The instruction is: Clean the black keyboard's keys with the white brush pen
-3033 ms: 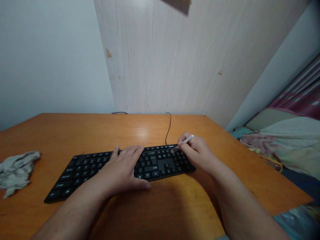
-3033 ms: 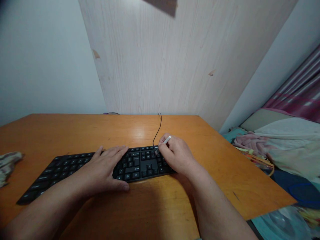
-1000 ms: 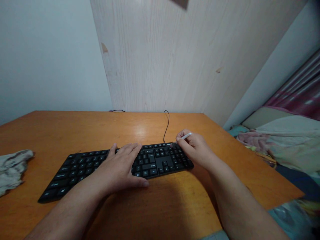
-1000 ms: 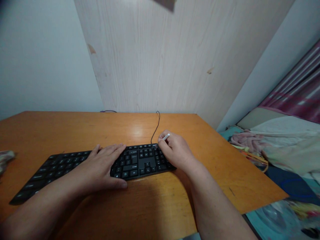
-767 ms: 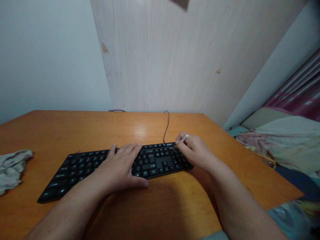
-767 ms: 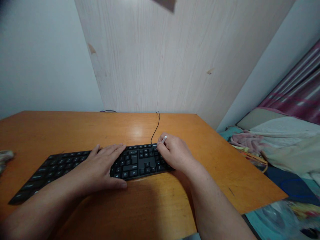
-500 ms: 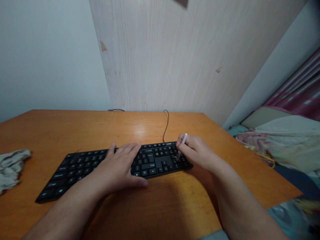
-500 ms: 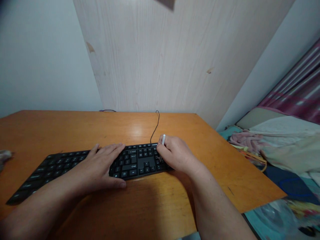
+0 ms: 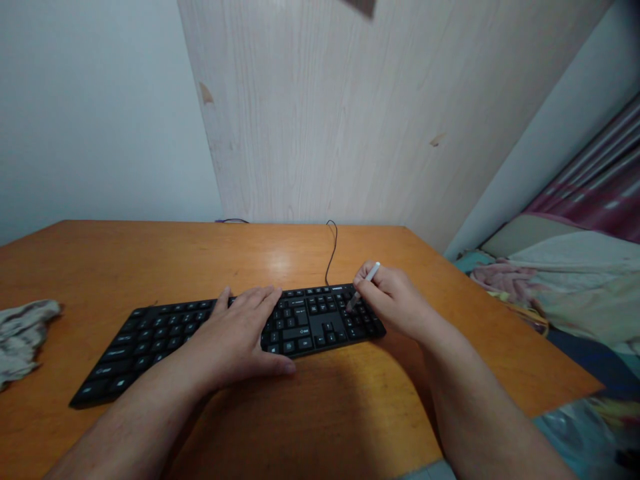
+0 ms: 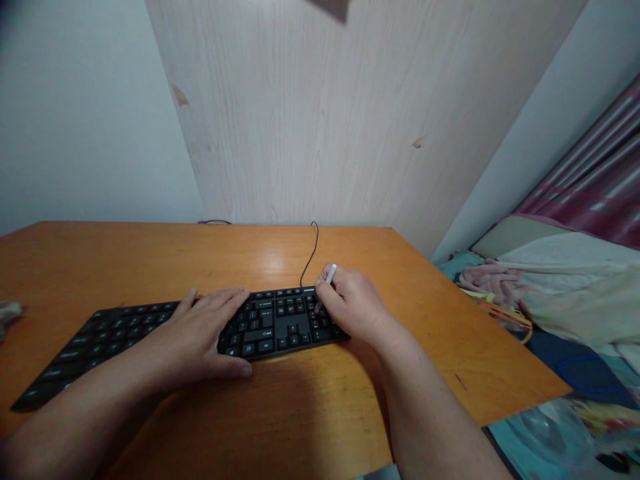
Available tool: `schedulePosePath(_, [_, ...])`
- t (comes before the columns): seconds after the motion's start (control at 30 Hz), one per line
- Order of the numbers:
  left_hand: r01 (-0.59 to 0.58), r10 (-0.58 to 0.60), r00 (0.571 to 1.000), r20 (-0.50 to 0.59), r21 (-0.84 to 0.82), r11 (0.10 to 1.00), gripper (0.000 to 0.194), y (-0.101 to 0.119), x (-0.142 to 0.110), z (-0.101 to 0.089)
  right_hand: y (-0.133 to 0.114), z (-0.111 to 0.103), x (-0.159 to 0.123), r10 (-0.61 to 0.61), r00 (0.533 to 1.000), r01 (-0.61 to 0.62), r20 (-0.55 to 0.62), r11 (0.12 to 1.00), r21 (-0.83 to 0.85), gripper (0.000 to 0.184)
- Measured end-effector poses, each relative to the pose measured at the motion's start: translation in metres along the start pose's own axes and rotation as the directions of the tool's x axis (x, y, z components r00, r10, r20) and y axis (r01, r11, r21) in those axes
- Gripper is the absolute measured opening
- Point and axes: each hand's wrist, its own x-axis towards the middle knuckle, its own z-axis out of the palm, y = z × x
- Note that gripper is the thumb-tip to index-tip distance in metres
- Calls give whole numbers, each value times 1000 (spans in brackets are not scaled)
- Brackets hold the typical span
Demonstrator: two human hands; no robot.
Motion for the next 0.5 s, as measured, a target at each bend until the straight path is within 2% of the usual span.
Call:
schedulePosePath(0.07, [4, -4, 1000, 14, 5, 1000, 133, 1, 0, -1, -1, -1, -1, -13, 997, 13, 71, 1000, 2, 27])
schedulePosePath(0.17, [8, -8, 1000, 23, 12, 1000, 133, 2, 0, -2, 1, -4, -1, -31, 988, 15, 150, 994, 108, 25])
schedulePosePath(0.23, [10, -10, 1000, 18, 9, 1000, 133, 2, 0, -2, 3, -4, -1, -22, 994, 8, 105, 990, 138, 26])
schedulePosePath(0.33, [3, -3, 1000, 10, 1, 1000, 132, 2, 0, -1, 4, -3, 0, -10, 1000, 10, 4, 997, 81, 27])
schedulePosePath(0.4, [-2, 2, 1000, 8, -2, 1000, 131, 1, 0, -1, 4, -4, 0, -25, 999, 22, 47, 997, 75, 28])
schedulePosePath(0.47, [-2, 2, 1000, 8, -3, 1000, 131, 1, 0, -1, 4, -5, 0, -40, 992, 25, 117, 991, 132, 29])
schedulePosePath(0.5, [-1, 1, 1000, 9, -3, 1000, 131, 1, 0, -2, 5, -5, 0, -41, 992, 22, 116, 987, 159, 29])
